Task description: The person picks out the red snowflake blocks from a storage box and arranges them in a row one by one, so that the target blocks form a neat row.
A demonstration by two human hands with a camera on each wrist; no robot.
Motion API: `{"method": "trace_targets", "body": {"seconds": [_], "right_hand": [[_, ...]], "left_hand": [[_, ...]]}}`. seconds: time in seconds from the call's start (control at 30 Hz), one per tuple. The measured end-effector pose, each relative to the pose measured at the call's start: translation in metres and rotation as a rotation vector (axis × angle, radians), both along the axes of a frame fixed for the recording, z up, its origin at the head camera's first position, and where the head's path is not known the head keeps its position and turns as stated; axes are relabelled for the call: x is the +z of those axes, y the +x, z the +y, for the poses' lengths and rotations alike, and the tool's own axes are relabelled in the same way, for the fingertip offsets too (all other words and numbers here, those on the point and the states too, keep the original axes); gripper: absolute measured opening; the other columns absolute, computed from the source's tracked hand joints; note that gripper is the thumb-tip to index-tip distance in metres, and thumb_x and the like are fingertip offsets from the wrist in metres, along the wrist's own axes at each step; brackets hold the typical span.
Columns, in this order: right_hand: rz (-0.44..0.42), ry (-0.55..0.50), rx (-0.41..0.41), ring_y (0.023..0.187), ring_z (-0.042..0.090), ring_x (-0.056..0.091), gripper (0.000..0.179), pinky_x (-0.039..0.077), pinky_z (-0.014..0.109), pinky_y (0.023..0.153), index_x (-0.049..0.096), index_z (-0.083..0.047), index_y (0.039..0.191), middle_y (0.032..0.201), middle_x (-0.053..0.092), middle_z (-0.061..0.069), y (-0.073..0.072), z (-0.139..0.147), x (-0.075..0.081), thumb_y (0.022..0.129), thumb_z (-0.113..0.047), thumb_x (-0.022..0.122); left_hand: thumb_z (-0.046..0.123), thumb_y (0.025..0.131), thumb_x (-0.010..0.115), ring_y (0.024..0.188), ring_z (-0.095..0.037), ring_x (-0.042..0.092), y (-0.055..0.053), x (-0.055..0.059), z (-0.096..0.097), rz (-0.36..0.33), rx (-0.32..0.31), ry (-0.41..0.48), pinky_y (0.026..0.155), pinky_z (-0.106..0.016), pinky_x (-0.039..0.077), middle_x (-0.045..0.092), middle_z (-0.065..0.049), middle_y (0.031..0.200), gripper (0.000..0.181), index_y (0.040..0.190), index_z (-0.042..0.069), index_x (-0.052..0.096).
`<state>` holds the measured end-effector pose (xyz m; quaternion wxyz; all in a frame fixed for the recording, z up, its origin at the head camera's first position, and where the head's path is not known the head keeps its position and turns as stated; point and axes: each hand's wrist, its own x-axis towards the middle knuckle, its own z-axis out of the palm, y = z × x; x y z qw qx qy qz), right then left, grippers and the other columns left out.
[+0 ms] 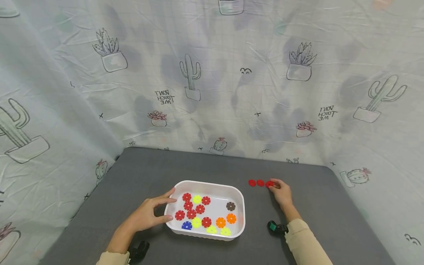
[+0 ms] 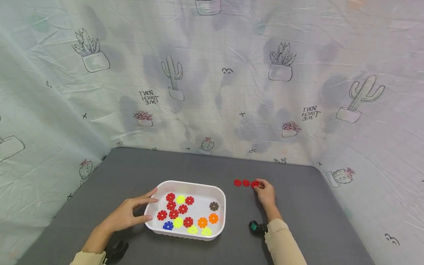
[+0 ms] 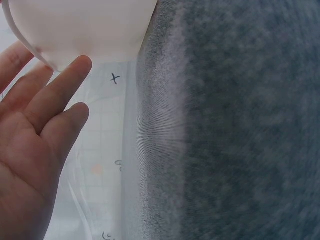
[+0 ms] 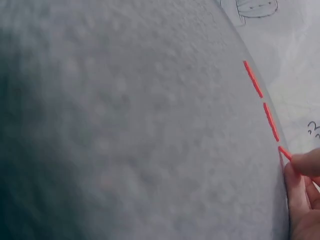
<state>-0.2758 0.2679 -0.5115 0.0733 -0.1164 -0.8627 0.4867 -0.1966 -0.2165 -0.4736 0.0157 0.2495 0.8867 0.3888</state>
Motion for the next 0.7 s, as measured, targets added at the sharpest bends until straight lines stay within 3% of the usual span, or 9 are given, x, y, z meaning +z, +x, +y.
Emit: {"method": "trace_targets", "body": {"seconds": [0.1, 0.33, 0.53, 0.7], "right_hand": [[0.006, 0.030, -0.013, 0.106, 0.035, 0.057, 0.035, 0.047, 0.030, 0.077, 0.057, 0.004, 0.124, 0.115, 0.061, 0.027, 0.0005, -0.0022, -0.0011, 0.090, -0.005, 0.058], [0.008, 0.046, -0.052, 0.101, 0.032, 0.057, 0.035, 0.045, 0.027, 0.073, 0.058, 0.003, 0.125, 0.112, 0.061, 0.026, -0.0004, -0.0059, -0.0018, 0.091, -0.005, 0.057], [0.008, 0.051, -0.053, 0.111, 0.038, 0.053, 0.036, 0.047, 0.045, 0.089, 0.056, 0.004, 0.127, 0.123, 0.054, 0.028, 0.0004, -0.0075, -0.0020, 0.092, -0.005, 0.056], [0.017, 0.010, -0.057, 0.118, 0.039, 0.050, 0.038, 0.043, 0.048, 0.097, 0.053, 0.006, 0.129, 0.128, 0.051, 0.029, 0.0018, -0.0061, -0.0031, 0.091, -0.002, 0.055]], "left_hand": [[0.035, 0.078, 0.075, 0.131, -0.031, 0.046, 0.0002, -0.0001, 0.0000, 0.002, 0.001, 0.004, 0.098, -0.059, 0.042, 0.042, -0.004, 0.148, 0.052, 0.124, 0.014, 0.064], [0.035, 0.078, 0.075, 0.130, -0.034, 0.046, -0.0005, -0.0012, -0.0001, 0.023, 0.001, 0.003, 0.097, -0.060, 0.042, 0.043, -0.007, 0.147, 0.052, 0.124, 0.013, 0.064], [0.035, 0.078, 0.075, 0.130, -0.036, 0.045, -0.0010, -0.0020, -0.0001, 0.016, 0.003, 0.004, 0.097, -0.062, 0.041, 0.042, -0.008, 0.147, 0.052, 0.124, 0.013, 0.063], [0.034, 0.079, 0.074, 0.130, -0.037, 0.045, -0.0014, -0.0022, -0.0002, 0.019, -0.001, -0.003, 0.096, -0.063, 0.041, 0.042, -0.009, 0.148, 0.052, 0.125, 0.013, 0.063]]}}
